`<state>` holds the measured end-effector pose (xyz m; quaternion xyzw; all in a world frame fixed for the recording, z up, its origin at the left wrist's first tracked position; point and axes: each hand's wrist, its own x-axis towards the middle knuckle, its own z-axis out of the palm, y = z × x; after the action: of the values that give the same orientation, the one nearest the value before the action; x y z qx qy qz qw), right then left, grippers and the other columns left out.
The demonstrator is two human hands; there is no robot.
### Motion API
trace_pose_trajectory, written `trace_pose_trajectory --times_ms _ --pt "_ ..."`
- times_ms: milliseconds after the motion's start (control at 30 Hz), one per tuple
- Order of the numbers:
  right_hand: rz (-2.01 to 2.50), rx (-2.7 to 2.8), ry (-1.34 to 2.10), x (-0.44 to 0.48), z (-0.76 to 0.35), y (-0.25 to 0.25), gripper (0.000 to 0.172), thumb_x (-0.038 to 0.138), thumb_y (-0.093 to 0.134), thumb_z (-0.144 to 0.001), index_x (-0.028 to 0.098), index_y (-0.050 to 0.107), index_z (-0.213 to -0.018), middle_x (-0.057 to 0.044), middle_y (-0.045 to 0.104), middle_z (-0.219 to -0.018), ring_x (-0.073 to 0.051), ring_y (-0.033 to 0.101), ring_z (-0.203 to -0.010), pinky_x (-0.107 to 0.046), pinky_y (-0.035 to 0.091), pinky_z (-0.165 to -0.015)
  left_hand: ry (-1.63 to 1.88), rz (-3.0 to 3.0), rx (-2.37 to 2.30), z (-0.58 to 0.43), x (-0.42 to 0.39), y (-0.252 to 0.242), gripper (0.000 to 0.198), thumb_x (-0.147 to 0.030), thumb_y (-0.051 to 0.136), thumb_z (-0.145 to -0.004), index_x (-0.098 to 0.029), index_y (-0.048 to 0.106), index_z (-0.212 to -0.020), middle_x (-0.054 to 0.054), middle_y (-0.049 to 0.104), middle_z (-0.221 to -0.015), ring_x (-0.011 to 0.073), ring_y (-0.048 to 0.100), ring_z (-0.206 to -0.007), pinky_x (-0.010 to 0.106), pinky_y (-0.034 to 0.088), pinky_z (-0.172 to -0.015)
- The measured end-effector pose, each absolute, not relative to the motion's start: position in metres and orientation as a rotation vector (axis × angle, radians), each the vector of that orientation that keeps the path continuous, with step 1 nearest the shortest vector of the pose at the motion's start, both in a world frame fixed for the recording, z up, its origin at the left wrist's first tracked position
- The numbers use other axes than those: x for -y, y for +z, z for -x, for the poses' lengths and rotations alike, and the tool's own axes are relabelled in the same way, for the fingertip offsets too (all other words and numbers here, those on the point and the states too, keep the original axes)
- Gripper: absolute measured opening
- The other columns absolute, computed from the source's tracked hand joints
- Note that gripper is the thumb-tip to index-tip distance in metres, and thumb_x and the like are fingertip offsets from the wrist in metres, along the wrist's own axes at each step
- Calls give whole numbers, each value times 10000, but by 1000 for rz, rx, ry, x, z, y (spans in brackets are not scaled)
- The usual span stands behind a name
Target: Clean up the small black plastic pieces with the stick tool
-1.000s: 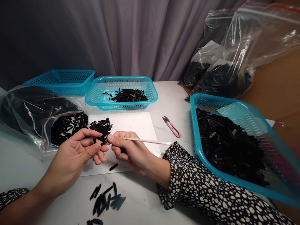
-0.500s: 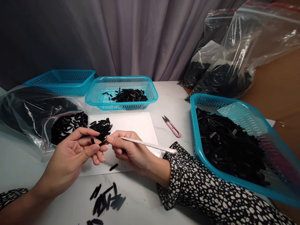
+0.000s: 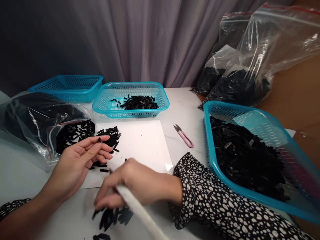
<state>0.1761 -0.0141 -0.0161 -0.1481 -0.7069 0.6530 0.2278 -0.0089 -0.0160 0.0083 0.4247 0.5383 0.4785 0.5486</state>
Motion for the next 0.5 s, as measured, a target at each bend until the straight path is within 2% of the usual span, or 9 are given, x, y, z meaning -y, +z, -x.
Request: trace_pose_trajectory --times_ms 100,200,333,433,500 --pt "240 2201 1642 19 -174 -19 310 431 573 -974 199 763 -895 -55 731 -770 -172 612 -678 -294 480 -661 1084 -1036 -1313 8 14 7 235 -333 766 -817 -174 768 -991 80 798 -832 186 741 -724 231 576 -607" --pt "507 1978 1520 15 -173 -21 348 470 595 -954 195 754 -811 -36 681 -703 -155 559 -609 -279 434 -589 1023 -1113 -1347 7 15 8 201 -366 767 -810 -180 780 -883 81 800 -808 190 732 -662 252 579 -579" --pt "939 1469 1422 2 -173 -20 366 489 661 -896 186 709 -698 29 499 -554 -119 399 -523 -270 330 -523 962 -1217 -1385 5 19 12 198 -385 747 -821 -191 770 -787 70 794 -748 187 713 -602 264 581 -560" --pt "994 1310 1514 -3 -173 -22 390 519 651 -901 177 700 -719 73 345 -505 -97 265 -481 -260 225 -473 929 -1281 -1407 4 22 13 214 -403 710 -852 -204 769 -801 71 805 -774 193 731 -638 257 583 -576" --pt "962 1236 1624 -3 -173 -23 397 531 645 -905 172 691 -743 84 318 -504 -88 223 -470 -255 173 -452 900 -1330 -1414 5 23 12 223 -406 690 -867 -207 769 -809 69 808 -788 189 730 -634 257 583 -583"
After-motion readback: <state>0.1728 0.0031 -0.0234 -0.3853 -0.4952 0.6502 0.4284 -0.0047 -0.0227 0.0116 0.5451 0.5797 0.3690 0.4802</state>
